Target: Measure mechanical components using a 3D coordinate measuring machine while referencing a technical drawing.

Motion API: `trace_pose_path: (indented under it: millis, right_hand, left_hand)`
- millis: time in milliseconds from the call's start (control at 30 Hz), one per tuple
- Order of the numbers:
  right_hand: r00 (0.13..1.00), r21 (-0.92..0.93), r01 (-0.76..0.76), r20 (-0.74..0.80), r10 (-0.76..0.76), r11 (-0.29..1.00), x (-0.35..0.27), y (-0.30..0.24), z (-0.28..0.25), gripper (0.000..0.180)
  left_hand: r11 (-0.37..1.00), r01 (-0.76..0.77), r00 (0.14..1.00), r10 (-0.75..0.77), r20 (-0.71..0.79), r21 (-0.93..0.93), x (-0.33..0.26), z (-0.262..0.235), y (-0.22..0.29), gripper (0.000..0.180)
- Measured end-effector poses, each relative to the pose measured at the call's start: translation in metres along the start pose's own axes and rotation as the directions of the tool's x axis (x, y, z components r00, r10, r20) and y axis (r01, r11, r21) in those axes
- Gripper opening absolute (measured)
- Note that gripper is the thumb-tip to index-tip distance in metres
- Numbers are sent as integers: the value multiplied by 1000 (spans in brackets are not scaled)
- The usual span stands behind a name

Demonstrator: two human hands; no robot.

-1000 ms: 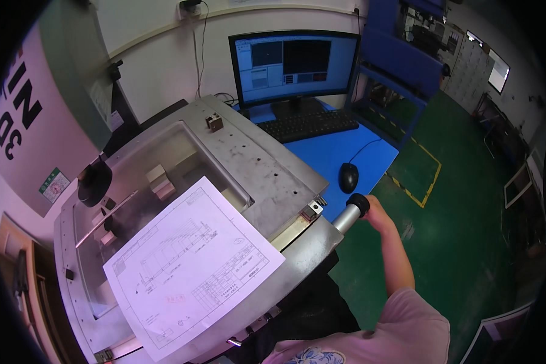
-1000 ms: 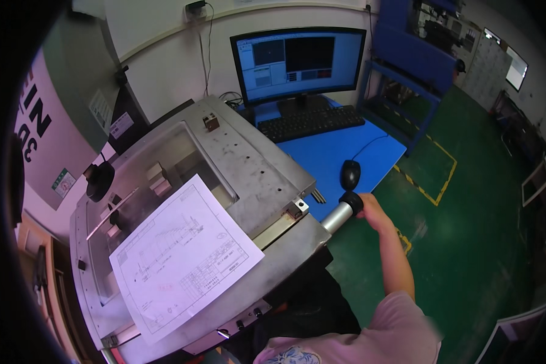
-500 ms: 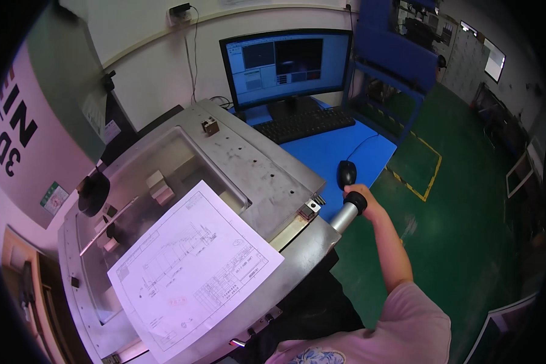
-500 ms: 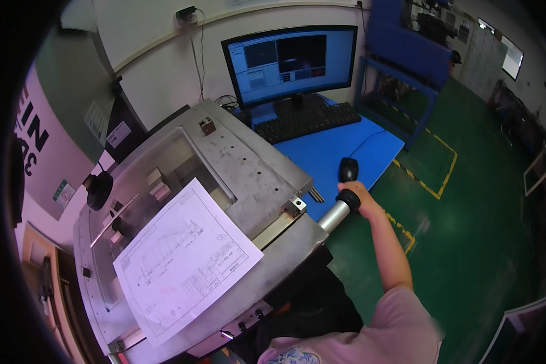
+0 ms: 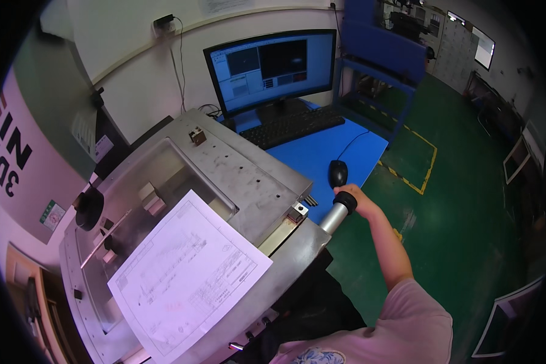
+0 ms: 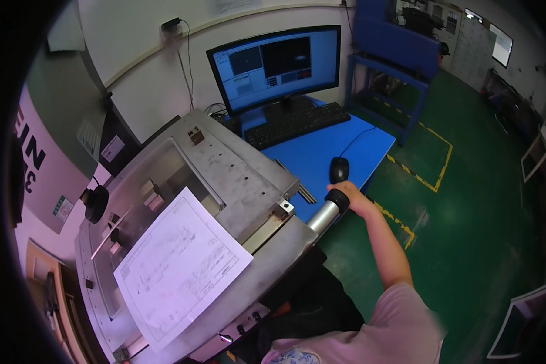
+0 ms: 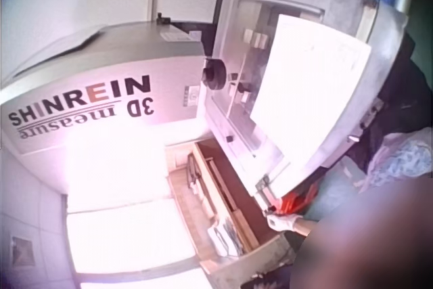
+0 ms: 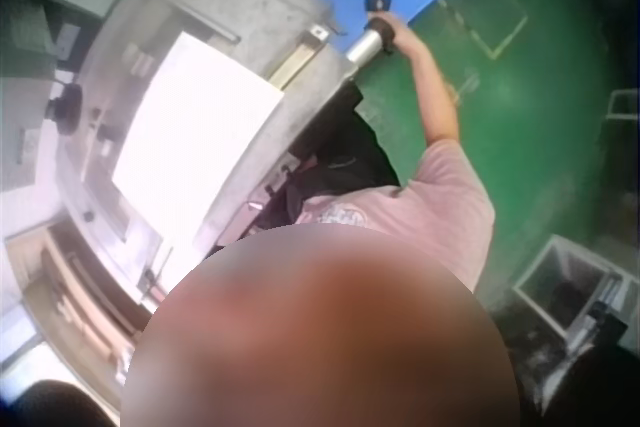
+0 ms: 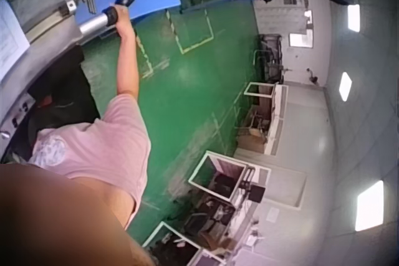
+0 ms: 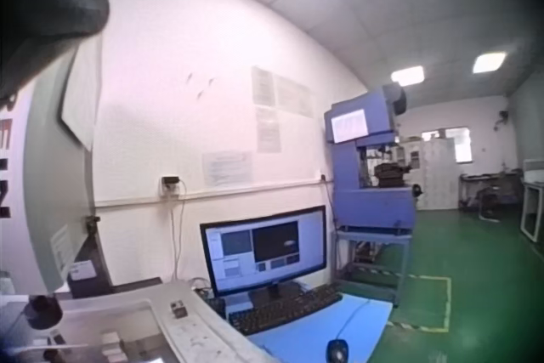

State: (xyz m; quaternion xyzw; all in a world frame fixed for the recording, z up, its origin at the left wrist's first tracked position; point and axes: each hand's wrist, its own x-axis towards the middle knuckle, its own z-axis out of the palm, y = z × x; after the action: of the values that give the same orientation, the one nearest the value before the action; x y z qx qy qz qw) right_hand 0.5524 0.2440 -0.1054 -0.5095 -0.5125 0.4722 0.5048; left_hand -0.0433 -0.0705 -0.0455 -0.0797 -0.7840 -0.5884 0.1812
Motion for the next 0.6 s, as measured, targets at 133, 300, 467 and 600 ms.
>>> trace_pose_path:
  millis: [133, 300, 467, 600]
  right_hand:
    - [983, 62, -181, 53, 178, 982, -21, -1, -15, 23]
    - [984, 44, -176, 9, 176, 983, -24, -9, -9, 24]
    - [979, -96, -167, -133, 154, 981, -19, 5, -4, 18]
    - [976, 37, -213, -37, 214, 976, -22, 13, -29, 45]
  left_hand:
    - [999, -32, 999, 32, 1, 4, 1, 8, 6, 32]
    - [998, -57, 998, 57, -2, 30, 10, 15, 6, 32]
    - [987, -25, 991, 46, -126, 157, 4, -38, 11, 32]
    - [458, -635, 570, 821, -23, 622, 20, -26, 51, 18]
